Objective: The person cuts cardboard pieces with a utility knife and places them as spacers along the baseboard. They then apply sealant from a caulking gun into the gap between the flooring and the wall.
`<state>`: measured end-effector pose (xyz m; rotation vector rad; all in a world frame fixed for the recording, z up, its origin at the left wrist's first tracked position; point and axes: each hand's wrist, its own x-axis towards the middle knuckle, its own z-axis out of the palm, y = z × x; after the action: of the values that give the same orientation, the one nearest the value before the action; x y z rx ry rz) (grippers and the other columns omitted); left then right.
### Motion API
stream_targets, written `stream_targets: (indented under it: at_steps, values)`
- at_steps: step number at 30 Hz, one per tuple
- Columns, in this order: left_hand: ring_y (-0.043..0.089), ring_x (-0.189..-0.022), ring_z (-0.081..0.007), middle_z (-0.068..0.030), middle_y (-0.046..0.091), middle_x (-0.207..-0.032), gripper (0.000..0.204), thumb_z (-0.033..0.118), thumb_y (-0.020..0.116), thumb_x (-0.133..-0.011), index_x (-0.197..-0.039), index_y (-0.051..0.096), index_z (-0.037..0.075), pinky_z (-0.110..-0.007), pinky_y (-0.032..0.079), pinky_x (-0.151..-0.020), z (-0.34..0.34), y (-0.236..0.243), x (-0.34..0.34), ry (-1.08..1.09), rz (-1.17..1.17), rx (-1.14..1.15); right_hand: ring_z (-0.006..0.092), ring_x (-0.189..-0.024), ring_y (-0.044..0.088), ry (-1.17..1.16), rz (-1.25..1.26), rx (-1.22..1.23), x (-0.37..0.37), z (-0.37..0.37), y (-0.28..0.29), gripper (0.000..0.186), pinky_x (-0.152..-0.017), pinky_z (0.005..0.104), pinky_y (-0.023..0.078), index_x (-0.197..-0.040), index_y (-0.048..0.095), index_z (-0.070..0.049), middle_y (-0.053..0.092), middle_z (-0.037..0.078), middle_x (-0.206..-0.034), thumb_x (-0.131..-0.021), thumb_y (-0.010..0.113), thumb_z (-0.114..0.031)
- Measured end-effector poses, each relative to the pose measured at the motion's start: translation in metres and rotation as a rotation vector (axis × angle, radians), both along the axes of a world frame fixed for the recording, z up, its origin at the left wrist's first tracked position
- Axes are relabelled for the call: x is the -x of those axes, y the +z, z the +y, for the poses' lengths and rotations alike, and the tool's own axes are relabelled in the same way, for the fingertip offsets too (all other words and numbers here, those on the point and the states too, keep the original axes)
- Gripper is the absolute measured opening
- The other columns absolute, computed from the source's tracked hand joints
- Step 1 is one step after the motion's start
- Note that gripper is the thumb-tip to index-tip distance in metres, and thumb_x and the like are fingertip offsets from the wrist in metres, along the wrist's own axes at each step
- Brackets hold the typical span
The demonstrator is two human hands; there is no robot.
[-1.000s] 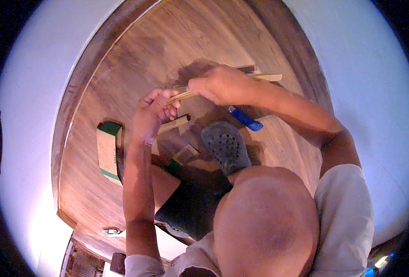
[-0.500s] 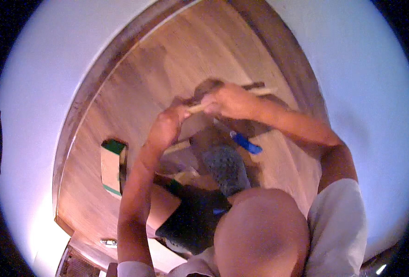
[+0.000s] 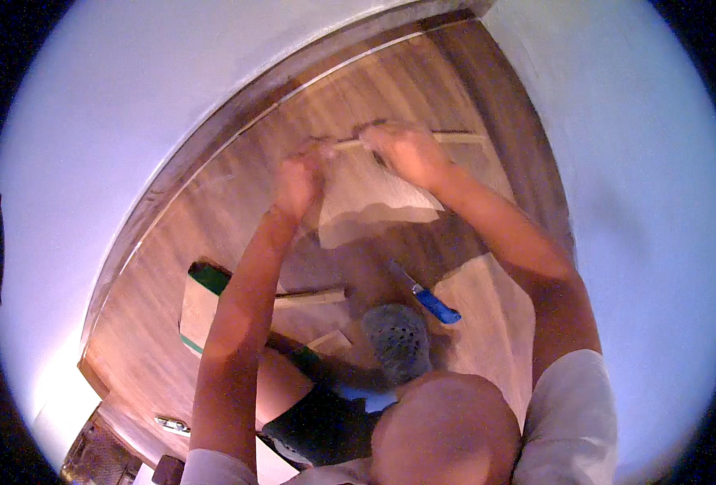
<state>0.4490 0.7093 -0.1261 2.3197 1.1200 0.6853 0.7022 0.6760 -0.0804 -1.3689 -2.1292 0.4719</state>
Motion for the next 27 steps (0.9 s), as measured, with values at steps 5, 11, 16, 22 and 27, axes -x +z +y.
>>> stream_targets:
  at_steps: [5,11,16,22,27]
  values:
    - [0.059,-0.124,-0.0385,-0.0129,0.065,-0.136,0.035,0.014,0.065,-0.094,-0.129,0.069,0.008,-0.050,0.046,-0.108,0.014,0.015,-0.029,0.305,0.132,-0.253,0.0414,-0.097,0.066,-0.177,-0.120,-0.143,-0.008,0.068,-0.022,0.016,-0.084,0.0504,0.054,-0.098,0.071,-0.005,0.069,0.017,-0.098,-0.083,0.067,-0.005]
    - [0.054,-0.132,-0.0378,-0.0151,0.055,-0.147,0.045,0.017,0.063,-0.096,-0.138,0.061,0.001,-0.049,0.044,-0.111,0.021,0.003,-0.045,0.277,0.196,-0.172,0.0373,-0.100,0.062,-0.224,-0.341,-0.139,0.005,0.118,-0.025,0.013,-0.086,0.0491,0.050,-0.089,0.075,-0.005,0.066,0.015,-0.093,-0.077,0.070,-0.006]
    - [0.052,-0.134,-0.0387,-0.0157,0.053,-0.148,0.050,0.020,0.066,-0.095,-0.140,0.058,0.000,-0.049,0.043,-0.113,0.029,-0.006,-0.048,0.321,0.200,-0.197,0.0353,-0.098,0.062,-0.195,-0.389,-0.151,0.015,0.126,-0.020,0.012,-0.088,0.0468,0.050,-0.084,0.076,-0.005,0.065,0.013,-0.090,-0.074,0.069,-0.008]
    - [0.050,-0.137,-0.0392,-0.0179,0.052,-0.148,0.054,0.020,0.066,-0.095,-0.144,0.055,0.000,-0.050,0.041,-0.115,0.032,-0.005,-0.052,0.336,0.217,-0.211,0.0330,-0.093,0.066,-0.281,-0.401,-0.183,0.033,0.116,-0.021,0.012,-0.086,0.0461,0.054,-0.085,0.074,-0.007,0.065,0.010,-0.096,-0.078,0.066,-0.011]
    - [0.048,-0.139,-0.0401,-0.0209,0.051,-0.149,0.055,0.022,0.064,-0.096,-0.145,0.054,0.000,-0.050,0.039,-0.118,0.031,-0.003,-0.053,0.360,0.236,-0.187,0.0331,-0.079,0.070,-0.298,-0.347,-0.136,0.044,0.114,-0.031,0.009,-0.069,0.0476,0.058,-0.087,0.072,-0.008,0.063,0.009,-0.096,-0.081,0.065,-0.011]
